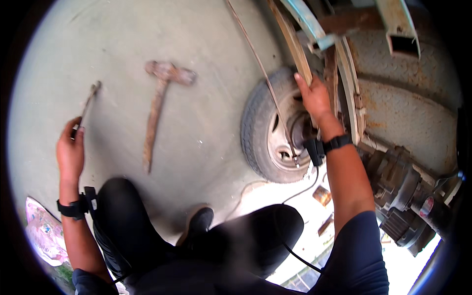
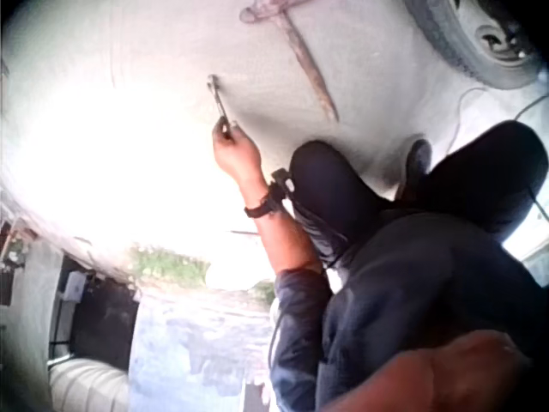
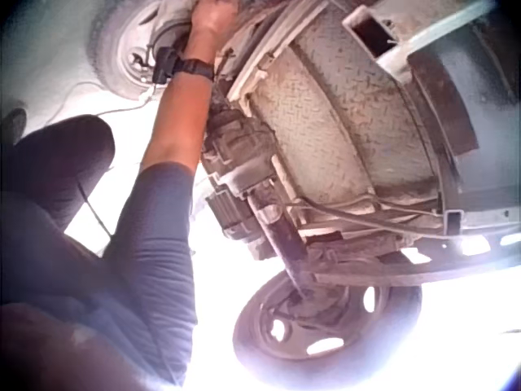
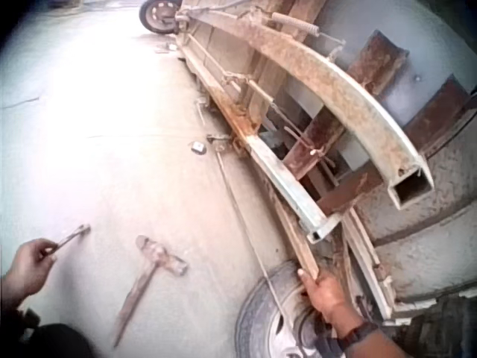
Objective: The person walks to a work area, selects a wrench from a tray, and uses it along with a hammer to loosen and adjust bolts on the wheel hub and suspension of a three-wheeled vehicle. The person repeatedly repositions the wrench and strikes it with the hammer to work on the fasteners.
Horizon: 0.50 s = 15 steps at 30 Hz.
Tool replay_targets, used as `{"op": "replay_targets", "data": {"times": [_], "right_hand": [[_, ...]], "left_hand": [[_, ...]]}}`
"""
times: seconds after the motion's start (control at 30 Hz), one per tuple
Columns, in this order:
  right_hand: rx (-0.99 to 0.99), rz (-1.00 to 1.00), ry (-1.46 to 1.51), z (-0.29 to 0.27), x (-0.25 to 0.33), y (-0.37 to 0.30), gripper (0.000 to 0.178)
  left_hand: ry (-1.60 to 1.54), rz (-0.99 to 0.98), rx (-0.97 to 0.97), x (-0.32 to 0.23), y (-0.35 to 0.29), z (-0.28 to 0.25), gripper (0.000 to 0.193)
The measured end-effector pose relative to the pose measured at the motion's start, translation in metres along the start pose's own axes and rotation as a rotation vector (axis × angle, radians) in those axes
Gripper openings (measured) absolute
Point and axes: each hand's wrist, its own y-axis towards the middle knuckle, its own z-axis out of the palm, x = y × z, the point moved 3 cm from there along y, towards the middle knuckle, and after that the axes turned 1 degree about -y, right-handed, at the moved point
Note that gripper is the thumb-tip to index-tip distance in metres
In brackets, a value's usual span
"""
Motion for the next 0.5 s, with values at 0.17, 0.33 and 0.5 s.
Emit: {"op": "replay_targets", "data": {"times": [0.17,0.33,0.5], "right_hand": [[-0.006,-0.029,0.03,0.009,-0.028,0.014,0.077],[-0.003,0.025,0.153,0.007,-0.023,0.013,0.08],[0.001,0.068,0.225,0.011,-0.02,0.007,0.076]], "left_hand": [[-0.539,-0.18,0.279,-0.099,-0.035,0.025,0.034],[-1.067,-0.329,0.918,-0.203,-0.091,0.104,0.03],[-1.16,-0.276,1.312,-0.261,-0.131,0.17,0.029]]}}
